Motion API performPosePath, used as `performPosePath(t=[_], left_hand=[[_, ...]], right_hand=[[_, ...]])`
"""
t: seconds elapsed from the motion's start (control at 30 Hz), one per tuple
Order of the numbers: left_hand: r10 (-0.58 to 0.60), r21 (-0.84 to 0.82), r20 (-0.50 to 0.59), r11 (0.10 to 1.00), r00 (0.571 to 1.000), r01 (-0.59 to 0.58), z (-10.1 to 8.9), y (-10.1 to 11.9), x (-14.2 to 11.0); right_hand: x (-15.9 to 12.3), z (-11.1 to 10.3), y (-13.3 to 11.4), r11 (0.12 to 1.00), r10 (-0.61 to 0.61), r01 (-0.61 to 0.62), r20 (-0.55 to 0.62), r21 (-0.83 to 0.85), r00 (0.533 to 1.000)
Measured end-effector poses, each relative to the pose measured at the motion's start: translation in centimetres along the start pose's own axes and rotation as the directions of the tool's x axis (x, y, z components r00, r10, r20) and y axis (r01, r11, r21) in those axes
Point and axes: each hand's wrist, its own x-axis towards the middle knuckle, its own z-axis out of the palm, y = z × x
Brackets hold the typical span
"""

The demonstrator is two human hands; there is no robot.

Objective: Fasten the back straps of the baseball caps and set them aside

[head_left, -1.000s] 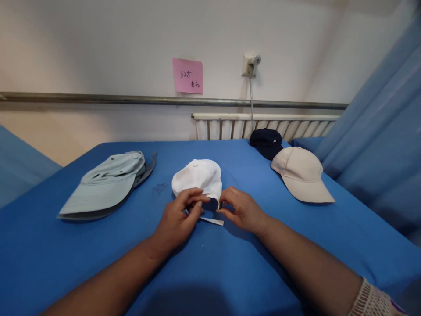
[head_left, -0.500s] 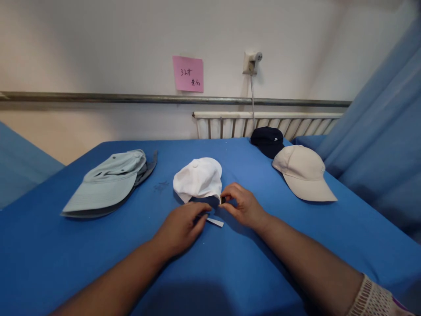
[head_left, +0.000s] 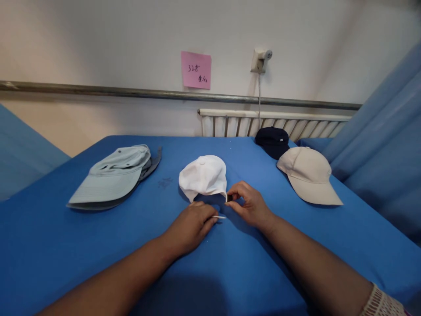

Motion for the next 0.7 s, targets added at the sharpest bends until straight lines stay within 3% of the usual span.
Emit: performPosePath(t=[0.27,0.43,0.57,0.7], left_hand=[[-0.147,-0.186,-0.154,0.975,0.977,0.118,-0.4,0.1,0.1],[-0.207,-0.181,-0.226,0.969,0.952,0.167,-0.6,0.4,0.1],[-0.058,0.049,-0.21,0.996,0.976,0.069,-0.7,1.5,-0.4],[0.135,0.202,-0.064,0.972,0.989,-0.12,0.2,2.5,-0.8]], right_hand=[[-0.3,0.0,-0.6,1.0,0.012,-0.013,0.091,0.005,0.996],[-0.6,0.7,-1.1,0.999,0.049,-0.051,0.149,0.008,0.988],[-0.6,0.8,-0.8,0.997,0.075,-0.074,0.128,-0.013,0.989],[-0.5,0.7,-0.4,0.995,0.096,-0.093,0.096,-0.026,0.991]])
